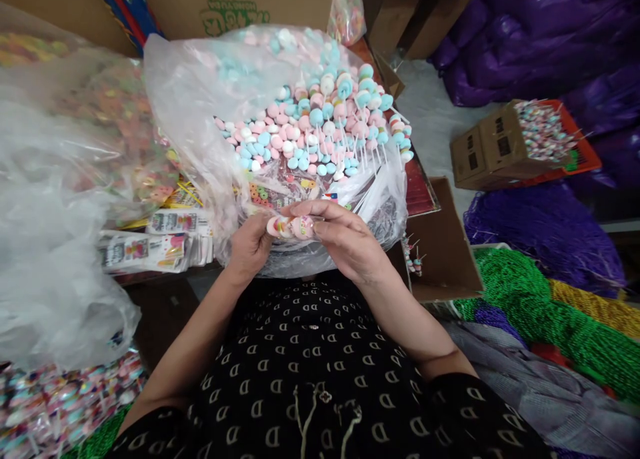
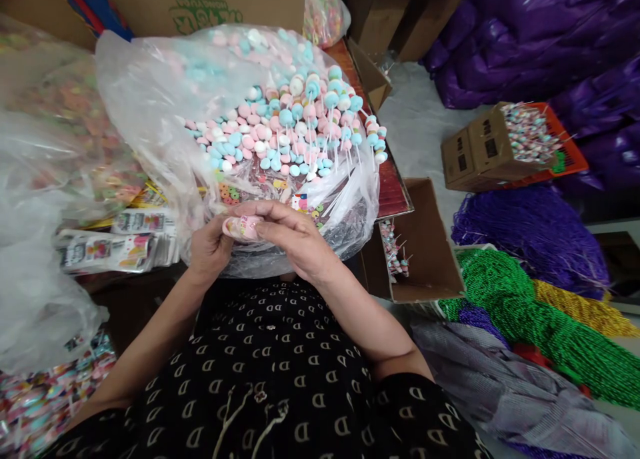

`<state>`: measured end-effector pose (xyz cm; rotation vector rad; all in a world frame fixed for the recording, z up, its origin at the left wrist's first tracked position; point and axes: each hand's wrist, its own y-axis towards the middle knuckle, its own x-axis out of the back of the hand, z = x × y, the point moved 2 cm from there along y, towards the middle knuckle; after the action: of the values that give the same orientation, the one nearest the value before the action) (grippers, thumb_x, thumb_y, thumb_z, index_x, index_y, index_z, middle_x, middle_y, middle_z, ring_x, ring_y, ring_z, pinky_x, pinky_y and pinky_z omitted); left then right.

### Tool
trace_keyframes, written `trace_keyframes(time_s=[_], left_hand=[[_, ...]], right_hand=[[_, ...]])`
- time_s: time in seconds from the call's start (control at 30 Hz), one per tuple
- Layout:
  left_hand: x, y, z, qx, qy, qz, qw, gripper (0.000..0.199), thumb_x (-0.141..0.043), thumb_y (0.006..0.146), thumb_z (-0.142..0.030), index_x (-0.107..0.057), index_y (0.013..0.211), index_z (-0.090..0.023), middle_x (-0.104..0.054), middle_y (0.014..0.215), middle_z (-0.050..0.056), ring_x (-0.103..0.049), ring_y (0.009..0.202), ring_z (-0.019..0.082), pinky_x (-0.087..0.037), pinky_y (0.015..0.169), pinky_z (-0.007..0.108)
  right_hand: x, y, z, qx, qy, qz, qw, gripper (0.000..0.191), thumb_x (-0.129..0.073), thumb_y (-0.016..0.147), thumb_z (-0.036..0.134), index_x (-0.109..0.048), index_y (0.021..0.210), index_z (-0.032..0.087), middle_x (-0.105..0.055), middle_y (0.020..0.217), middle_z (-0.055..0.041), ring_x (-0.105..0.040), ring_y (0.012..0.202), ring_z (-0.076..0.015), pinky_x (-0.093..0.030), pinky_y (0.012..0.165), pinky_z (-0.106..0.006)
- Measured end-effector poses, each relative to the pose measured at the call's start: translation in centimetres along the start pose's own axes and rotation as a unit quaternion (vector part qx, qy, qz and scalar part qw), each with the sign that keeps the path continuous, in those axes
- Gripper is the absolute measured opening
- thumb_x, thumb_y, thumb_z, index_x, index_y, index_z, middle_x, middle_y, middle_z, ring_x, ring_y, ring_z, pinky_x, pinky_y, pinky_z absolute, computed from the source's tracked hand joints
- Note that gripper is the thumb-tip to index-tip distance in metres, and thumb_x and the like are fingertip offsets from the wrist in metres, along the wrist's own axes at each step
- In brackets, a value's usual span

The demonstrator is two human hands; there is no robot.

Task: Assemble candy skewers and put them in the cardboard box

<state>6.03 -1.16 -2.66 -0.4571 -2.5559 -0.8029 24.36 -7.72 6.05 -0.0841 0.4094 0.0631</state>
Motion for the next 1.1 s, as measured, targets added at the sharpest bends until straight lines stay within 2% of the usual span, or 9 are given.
trace_keyframes(time_s=[0.17, 0.3, 0.43, 0.6, 0.83, 1.1], left_hand=[[-0.1, -0.1, 0.3, -0.007, 0.000, -0.002, 1.000, 0.039, -0.050, 0.104, -0.050, -0.072, 0.102, -0.018, -0.075, 0.086, 0.007, -0.071, 0.083, 0.021, -0.055, 0.078, 0.033], [-0.2, -0.1, 0.4, -0.003, 0.010, 0.005, 1.000, 0.039, -0.049, 0.104, -0.050, -0.072, 0.103, -0.018, -0.077, 0.091, 0.008, -0.071, 0.088, 0.021, -0.056, 0.081, 0.033], [-0.3, 0.0, 0.3, -0.003, 0.032, 0.019, 0.999, 0.043, -0.046, 0.105, -0.053, -0.072, 0.100, -0.019, -0.075, 0.089, 0.007, -0.069, 0.082, 0.020, -0.054, 0.077, 0.032], [-0.4, 0.2, 0.4, 0.010, 0.036, 0.036, 0.999, 0.045, -0.044, 0.104, -0.056, -0.071, 0.094, -0.020, -0.071, 0.080, 0.005, -0.066, 0.077, 0.020, -0.053, 0.074, 0.031], [-0.6, 0.3, 0.7, 0.019, 0.045, 0.062, 0.997, 0.040, -0.045, 0.104, -0.051, -0.070, 0.098, -0.020, -0.076, 0.092, 0.008, -0.070, 0.087, 0.022, -0.054, 0.080, 0.034], [-0.8, 0.6, 0.6, -0.008, 0.056, 0.074, 0.996, 0.034, -0.045, 0.106, -0.042, -0.067, 0.093, -0.020, -0.072, 0.085, 0.007, -0.066, 0.081, 0.021, -0.051, 0.075, 0.032]], right_hand=[[0.0, 0.1, -0.4, -0.001, 0.019, -0.003, 1.000, 0.018, -0.077, 0.087, 0.038, -0.077, 0.102, 0.027, -0.078, 0.114, -0.0017, -0.070, 0.108, -0.0192, -0.053, 0.103, -0.038], [0.0, 0.3, -0.8, -0.013, 0.052, -0.009, 0.999, 0.018, -0.081, 0.083, 0.039, -0.076, 0.096, 0.026, -0.078, 0.109, -0.0014, -0.070, 0.103, -0.0177, -0.053, 0.101, -0.036], [0.2, 0.4, -1.2, -0.036, 0.080, -0.025, 0.996, 0.021, -0.084, 0.078, 0.040, -0.075, 0.090, 0.024, -0.077, 0.106, -0.0015, -0.069, 0.093, -0.0156, -0.055, 0.093, -0.032], [0.6, 0.8, -1.8, -0.048, 0.087, -0.016, 0.995, 0.020, -0.082, 0.077, 0.036, -0.073, 0.091, 0.024, -0.077, 0.107, -0.0018, -0.069, 0.094, -0.0161, -0.054, 0.093, -0.032], [1.3, 1.6, -2.6, -0.076, 0.081, -0.021, 0.994, 0.022, -0.081, 0.076, 0.037, -0.068, 0.088, 0.024, -0.076, 0.109, -0.0019, -0.069, 0.092, -0.0168, -0.055, 0.091, -0.034], [1.6, 1.9, -3.3, -0.073, 0.084, 0.003, 0.994, 0.016, -0.082, 0.076, 0.030, -0.068, 0.083, 0.024, -0.075, 0.111, -0.0009, -0.068, 0.088, -0.0144, -0.055, 0.085, -0.030]])
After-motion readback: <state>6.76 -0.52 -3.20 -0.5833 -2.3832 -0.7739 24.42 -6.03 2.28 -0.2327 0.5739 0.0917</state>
